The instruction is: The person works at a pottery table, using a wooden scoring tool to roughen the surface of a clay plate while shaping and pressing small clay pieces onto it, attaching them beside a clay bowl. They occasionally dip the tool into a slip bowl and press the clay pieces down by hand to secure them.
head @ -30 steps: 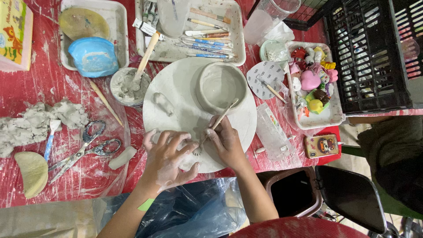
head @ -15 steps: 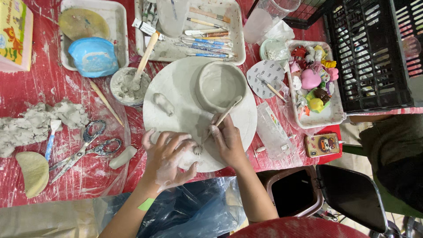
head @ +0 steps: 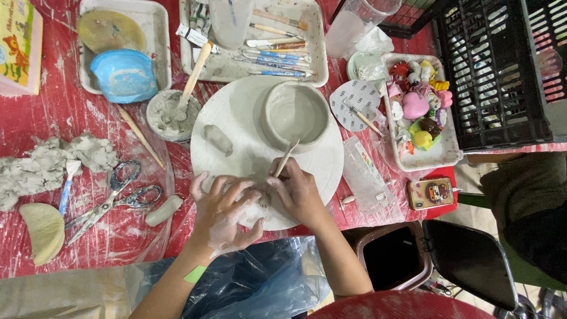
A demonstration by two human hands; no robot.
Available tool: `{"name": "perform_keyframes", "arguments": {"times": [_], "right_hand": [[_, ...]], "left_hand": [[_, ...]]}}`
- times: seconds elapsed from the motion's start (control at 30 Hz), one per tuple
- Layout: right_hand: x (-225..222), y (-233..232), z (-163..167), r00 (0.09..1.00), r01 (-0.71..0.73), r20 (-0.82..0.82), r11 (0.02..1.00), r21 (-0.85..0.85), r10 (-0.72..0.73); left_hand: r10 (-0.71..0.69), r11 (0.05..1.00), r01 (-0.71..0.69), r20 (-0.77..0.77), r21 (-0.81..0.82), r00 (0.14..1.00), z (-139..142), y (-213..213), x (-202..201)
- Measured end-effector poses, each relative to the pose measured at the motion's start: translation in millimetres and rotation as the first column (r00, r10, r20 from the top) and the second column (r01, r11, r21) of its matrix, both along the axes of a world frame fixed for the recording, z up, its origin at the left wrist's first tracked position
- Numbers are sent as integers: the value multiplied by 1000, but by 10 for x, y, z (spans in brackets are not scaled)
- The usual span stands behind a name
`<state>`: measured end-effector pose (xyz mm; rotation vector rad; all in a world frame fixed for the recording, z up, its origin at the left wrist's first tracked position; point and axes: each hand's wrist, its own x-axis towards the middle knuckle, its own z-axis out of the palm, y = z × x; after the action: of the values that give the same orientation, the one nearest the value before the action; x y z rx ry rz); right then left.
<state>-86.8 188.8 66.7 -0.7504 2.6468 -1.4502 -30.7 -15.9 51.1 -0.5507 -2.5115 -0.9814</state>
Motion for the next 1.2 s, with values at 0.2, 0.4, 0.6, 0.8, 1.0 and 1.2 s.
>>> {"name": "perform_keyframes", "arguments": {"times": [0.2, 0.4, 0.6, 0.8, 1.0, 1.2], "right_hand": [[-41, 20, -6, 943, 189, 315, 953, -237, -108], [-77, 12, 17, 936, 161, 341, 968, -191, -89], [-110, 5, 45, 921, 66, 390, 971, -230, 30], [-124, 3, 45, 902, 72, 429, 960, -271, 54], [-136, -56, 140, 907, 4, 412, 978, -210, 85], [-215, -166, 332, 905, -149, 391, 986, -78, 168]], "left_hand": [[1, 1000, -1, 11, 1, 1000, 28, -11, 3], [8, 1000, -9, 35, 15, 999, 22, -13, 11], [16, 1000, -16, 13, 3, 1000, -17, -12, 16], [15, 1000, -15, 16, 7, 1000, -35, -10, 14], [21, 1000, -21, 3, 8, 1000, -42, -5, 5], [28, 1000, -28, 1, -1, 1000, -40, -4, 4]]}}
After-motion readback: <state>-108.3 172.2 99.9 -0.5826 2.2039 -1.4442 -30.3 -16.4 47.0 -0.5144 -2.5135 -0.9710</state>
